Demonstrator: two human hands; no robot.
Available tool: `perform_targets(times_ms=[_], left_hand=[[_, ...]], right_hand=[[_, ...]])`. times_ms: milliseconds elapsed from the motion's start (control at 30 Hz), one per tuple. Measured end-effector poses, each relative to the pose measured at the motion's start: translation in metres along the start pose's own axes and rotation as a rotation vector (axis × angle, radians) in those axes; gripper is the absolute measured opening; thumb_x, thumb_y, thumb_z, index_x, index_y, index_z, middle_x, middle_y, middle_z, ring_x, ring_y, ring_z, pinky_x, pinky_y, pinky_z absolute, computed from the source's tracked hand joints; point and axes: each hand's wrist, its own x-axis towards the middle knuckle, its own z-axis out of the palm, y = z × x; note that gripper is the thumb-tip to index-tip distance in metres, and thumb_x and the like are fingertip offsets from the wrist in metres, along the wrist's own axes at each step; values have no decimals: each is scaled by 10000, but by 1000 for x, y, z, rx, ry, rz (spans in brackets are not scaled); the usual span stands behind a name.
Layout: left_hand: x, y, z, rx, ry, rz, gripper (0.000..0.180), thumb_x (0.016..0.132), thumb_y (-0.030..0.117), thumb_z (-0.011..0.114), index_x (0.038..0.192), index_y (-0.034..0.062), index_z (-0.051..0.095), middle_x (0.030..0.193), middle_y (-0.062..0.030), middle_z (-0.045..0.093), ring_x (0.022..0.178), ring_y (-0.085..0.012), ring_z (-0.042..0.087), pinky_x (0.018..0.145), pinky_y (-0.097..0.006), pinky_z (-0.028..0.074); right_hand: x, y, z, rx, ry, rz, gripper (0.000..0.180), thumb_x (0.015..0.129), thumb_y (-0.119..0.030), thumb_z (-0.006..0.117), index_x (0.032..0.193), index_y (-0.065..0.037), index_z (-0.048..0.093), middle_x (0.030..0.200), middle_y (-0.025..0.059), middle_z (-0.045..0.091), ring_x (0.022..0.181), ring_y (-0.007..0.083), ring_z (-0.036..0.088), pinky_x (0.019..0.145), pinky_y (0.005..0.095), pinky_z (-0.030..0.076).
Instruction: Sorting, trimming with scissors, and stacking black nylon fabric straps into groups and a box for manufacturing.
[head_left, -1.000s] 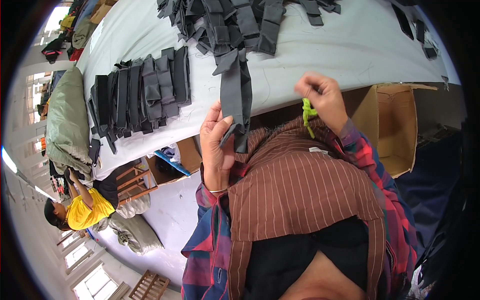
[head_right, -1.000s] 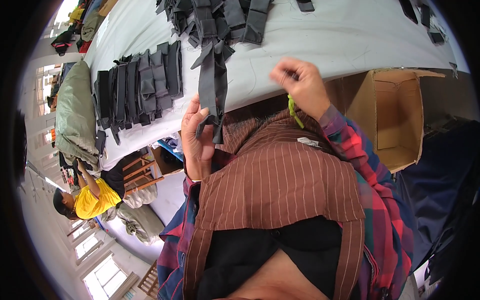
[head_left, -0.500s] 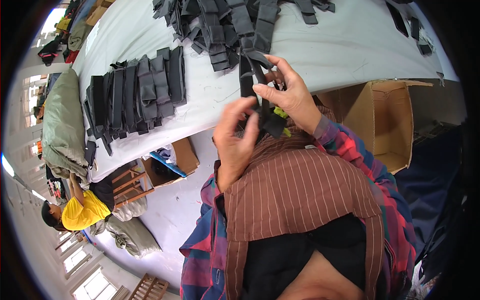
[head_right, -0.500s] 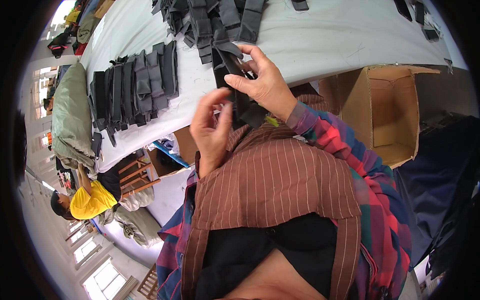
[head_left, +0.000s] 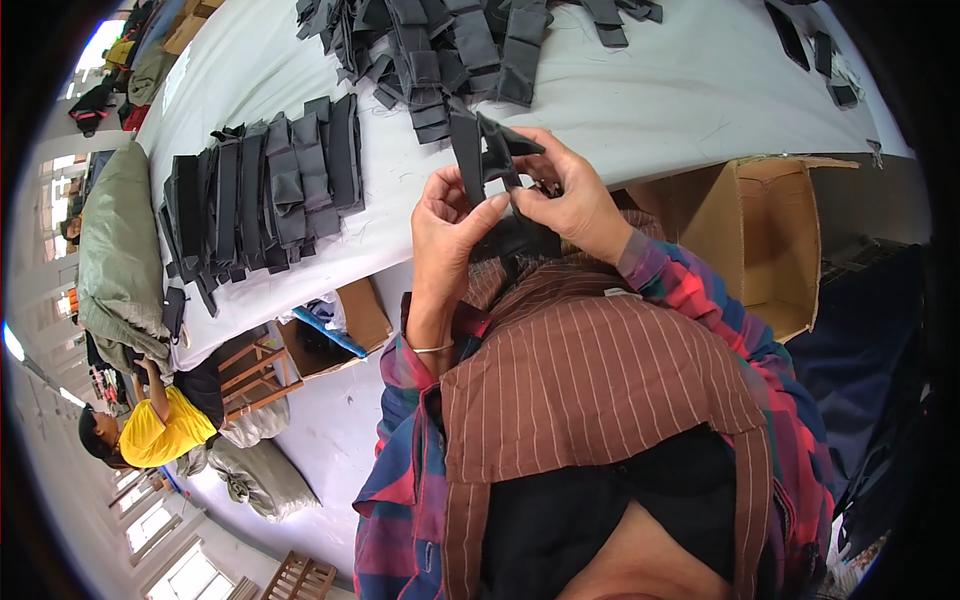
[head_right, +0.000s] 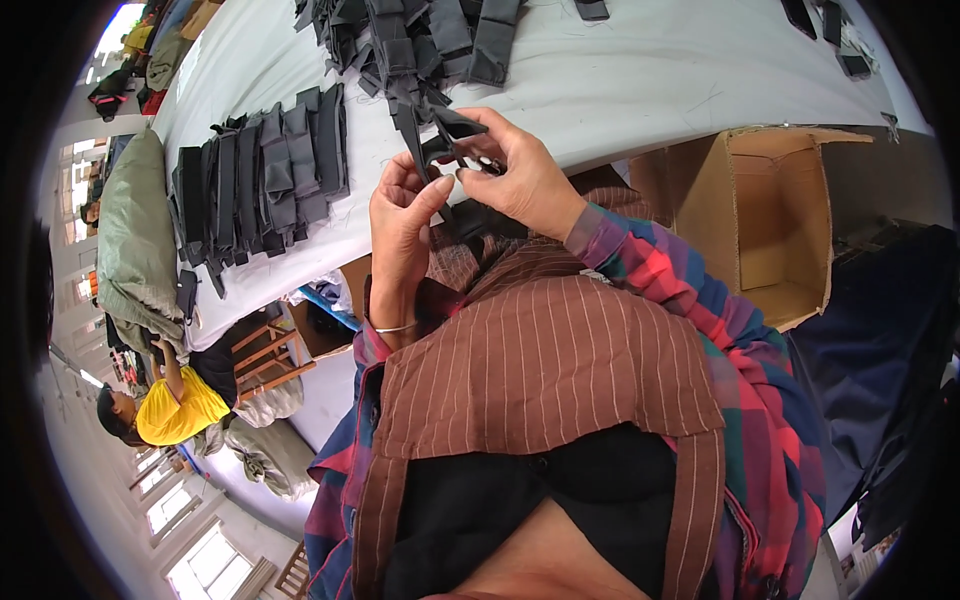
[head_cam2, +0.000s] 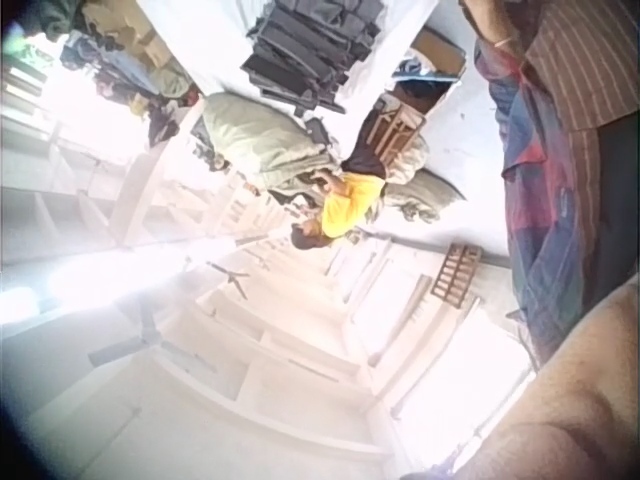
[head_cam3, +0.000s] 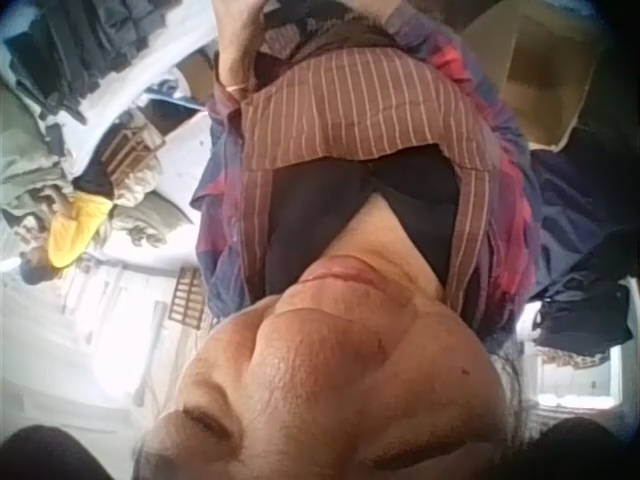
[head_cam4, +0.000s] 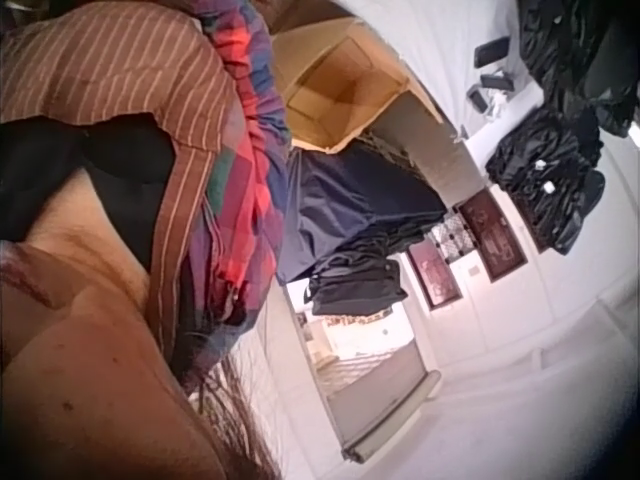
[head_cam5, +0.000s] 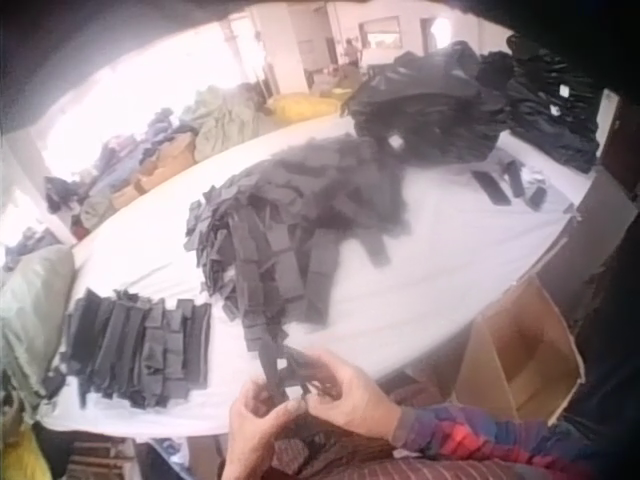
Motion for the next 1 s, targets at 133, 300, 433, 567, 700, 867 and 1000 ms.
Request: perform_targets(times_ms=[133,300,433,567,700,867,1000], left_hand=[[11,-3,10,35,0,-9,383,738,11,670,1087,-16,514,929,-52,624,797,-97,588,742,-223,477],[38,-19,3,114,-60,-47,290,742,16,634,1023,-14,569,934,-55,645,815,-86,590,735,-224,469],[47,-36,0,187,-71,-95,311,764,37,642,1061,-19,569,954,-52,643,824,-79,584,748,-213,460],[51,-53,6,197,-82,-82,313,785,63,646,1071,-26,555,1000,-58,633,863,-98,581,778,-229,461],[51,-52,6,212,-88,-103,335,796,74,649,1094,-26,533,1022,-66,629,890,-99,574,807,-231,450],[48,-51,9,190,-92,-91,353,805,87,650,1113,-22,517,1045,-75,625,912,-100,566,821,-235,443],[48,-53,7,217,-78,-100,351,806,94,648,1112,-17,516,1044,-68,619,900,-96,561,816,-235,444]], right_hand=[[4,11,-8,-357,78,-127,485,697,71,527,1165,-58,522,945,142,642,743,227,625,646,283,481],[12,33,-30,-501,189,-197,436,696,30,589,1113,-96,563,874,110,626,740,265,603,645,331,472],[-2,10,-53,-797,202,59,362,768,-83,647,1121,-131,583,797,72,576,740,178,560,688,290,448],[-14,7,-66,-930,224,-114,298,773,-239,661,1055,-162,607,821,36,602,798,230,579,685,359,458],[-22,15,-71,-1073,97,-147,201,768,-227,659,949,-141,641,819,21,608,747,235,561,665,353,460],[-25,37,-63,-1153,135,-242,159,745,-210,668,887,-142,644,777,-2,595,719,219,549,632,347,446],[-20,45,-59,-1215,177,-308,115,733,-186,667,834,-145,630,733,-5,569,701,217,539,605,348,416]])
